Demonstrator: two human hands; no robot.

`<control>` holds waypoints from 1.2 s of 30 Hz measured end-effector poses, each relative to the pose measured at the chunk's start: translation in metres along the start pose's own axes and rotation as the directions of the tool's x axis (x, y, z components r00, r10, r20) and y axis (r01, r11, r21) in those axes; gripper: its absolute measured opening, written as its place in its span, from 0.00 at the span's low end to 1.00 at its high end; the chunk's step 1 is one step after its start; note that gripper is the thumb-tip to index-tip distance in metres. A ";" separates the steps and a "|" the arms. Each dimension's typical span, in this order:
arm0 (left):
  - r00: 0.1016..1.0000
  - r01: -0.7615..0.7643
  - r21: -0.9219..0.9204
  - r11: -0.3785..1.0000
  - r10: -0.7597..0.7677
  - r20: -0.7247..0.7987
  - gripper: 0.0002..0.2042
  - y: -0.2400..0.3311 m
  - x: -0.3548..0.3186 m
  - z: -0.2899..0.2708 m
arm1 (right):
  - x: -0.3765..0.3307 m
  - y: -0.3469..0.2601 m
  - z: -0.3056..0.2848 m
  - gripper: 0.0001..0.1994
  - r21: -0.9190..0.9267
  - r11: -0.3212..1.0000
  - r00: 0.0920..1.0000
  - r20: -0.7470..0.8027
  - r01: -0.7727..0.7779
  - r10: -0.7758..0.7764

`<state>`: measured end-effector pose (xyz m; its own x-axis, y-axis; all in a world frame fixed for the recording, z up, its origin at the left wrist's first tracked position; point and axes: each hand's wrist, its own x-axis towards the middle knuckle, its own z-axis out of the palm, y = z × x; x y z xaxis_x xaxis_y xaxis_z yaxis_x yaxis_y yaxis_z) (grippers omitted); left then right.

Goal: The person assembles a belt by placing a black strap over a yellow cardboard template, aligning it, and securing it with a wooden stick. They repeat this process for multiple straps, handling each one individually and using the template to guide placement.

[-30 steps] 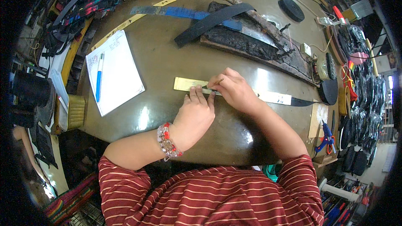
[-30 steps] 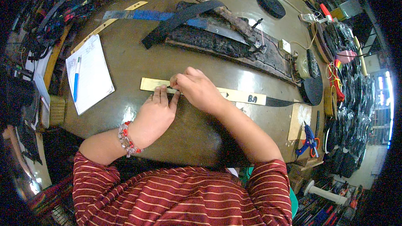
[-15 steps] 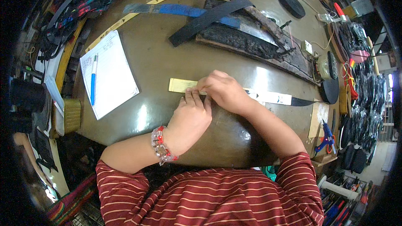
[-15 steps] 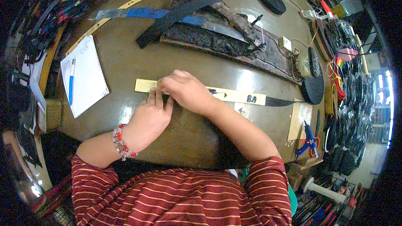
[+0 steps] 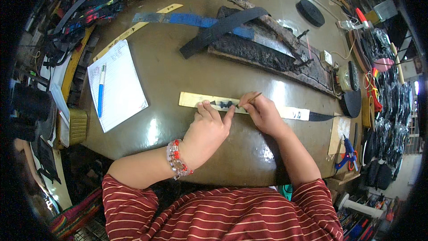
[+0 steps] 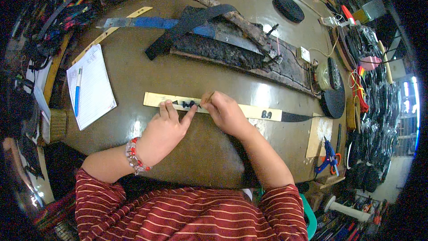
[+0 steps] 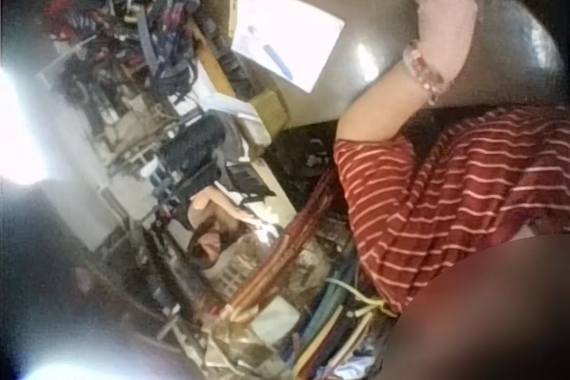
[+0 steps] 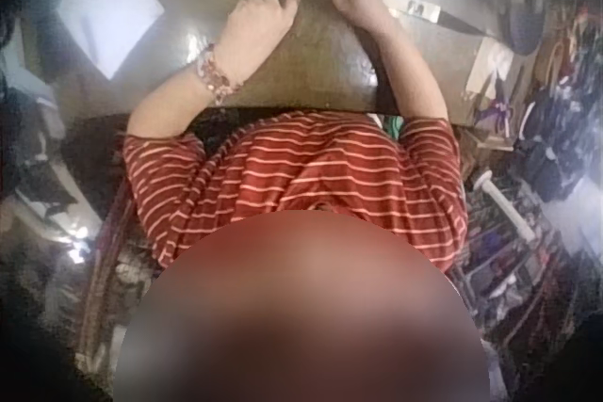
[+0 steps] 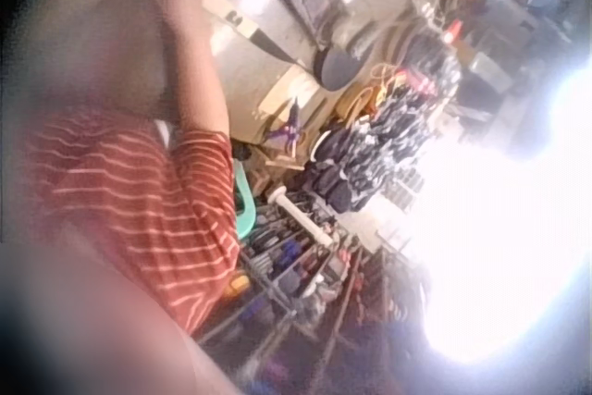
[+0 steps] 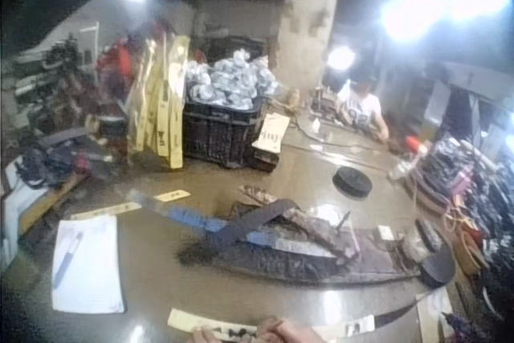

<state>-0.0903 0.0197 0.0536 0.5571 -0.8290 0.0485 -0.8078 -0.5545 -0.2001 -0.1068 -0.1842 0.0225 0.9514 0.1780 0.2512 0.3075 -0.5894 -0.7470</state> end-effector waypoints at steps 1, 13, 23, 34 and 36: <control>1.000 0.003 -0.005 1.000 -0.003 0.004 0.24 0.000 0.000 0.000 | 0.002 -0.002 -0.001 0.04 -0.044 0.997 0.998 0.000 0.061 -0.062; 0.998 -0.011 0.026 1.000 0.009 0.068 0.23 0.003 0.002 -0.001 | 0.005 -0.015 0.001 0.04 -0.095 0.985 0.989 0.023 -0.143 0.146; 0.998 -0.023 0.020 1.000 0.022 0.055 0.23 0.001 0.000 -0.002 | 0.003 -0.005 -0.004 0.04 0.448 0.838 0.923 -0.069 -0.310 0.378; 0.998 -0.060 -0.017 0.998 0.060 0.002 0.22 -0.004 0.002 -0.004 | 0.004 -0.011 0.001 0.06 -0.074 0.996 0.998 -0.042 -0.052 0.049; 0.998 -0.061 -0.016 0.998 0.061 -0.016 0.22 -0.004 0.002 -0.003 | 0.006 -0.013 0.001 0.06 -0.052 0.997 0.999 -0.013 -0.051 0.050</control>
<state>-0.0863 0.0204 0.0577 0.5036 -0.8624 0.0519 -0.8434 -0.5037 -0.1869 -0.1053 -0.1748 0.0334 0.9653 0.1378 0.2216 0.2577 -0.6379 -0.7257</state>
